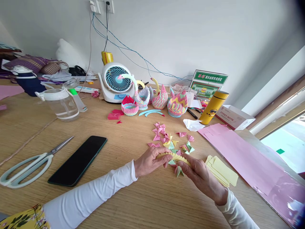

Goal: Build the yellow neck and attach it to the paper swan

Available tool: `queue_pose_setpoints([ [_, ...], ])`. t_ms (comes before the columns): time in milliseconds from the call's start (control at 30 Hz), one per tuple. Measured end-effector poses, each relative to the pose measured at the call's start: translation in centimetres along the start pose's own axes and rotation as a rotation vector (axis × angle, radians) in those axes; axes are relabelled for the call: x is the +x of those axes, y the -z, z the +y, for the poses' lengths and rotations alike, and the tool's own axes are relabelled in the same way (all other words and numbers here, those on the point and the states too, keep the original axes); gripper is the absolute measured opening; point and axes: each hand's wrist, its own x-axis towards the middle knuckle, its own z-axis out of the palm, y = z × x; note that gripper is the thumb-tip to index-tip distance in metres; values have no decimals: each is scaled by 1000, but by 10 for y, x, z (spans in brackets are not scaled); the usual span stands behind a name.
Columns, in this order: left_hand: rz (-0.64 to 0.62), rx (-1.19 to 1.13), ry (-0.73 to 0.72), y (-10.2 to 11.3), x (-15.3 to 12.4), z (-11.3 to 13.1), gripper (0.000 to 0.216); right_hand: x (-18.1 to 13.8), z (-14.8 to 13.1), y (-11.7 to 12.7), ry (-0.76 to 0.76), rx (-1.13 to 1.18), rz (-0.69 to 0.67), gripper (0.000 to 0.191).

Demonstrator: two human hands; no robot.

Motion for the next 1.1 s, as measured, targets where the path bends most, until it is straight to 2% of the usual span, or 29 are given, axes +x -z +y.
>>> queue_pose_setpoints([
  [167, 4, -20, -2, -1, 0, 2, 29, 3, -5, 1, -75, 17, -74, 31],
  [367, 4, -70, 50, -2, 0, 2, 31, 3, -8, 1, -126, 49, -83, 36],
  [500, 74, -179, 139, 0, 2, 0, 37, 3, -4, 8, -200, 198, -108, 32],
  [633, 151, -317, 158, 7, 3, 0, 39, 2, 1, 18, -248, 392, -62, 34],
  [767, 2, -352, 230, 10, 1, 0, 38, 2, 4, 21, -303, 417, -54, 38],
  [900, -137, -424, 276, 8, 0, -1, 39, 3, 4, 18, -297, 415, -90, 41],
  [967, -109, -466, 279, 9, 0, 0, 35, 3, 3, 19, -306, 403, -60, 43],
  [1100, 69, -638, 318, 15, 2, -1, 28, 4, 10, 23, -313, 307, 94, 43],
])
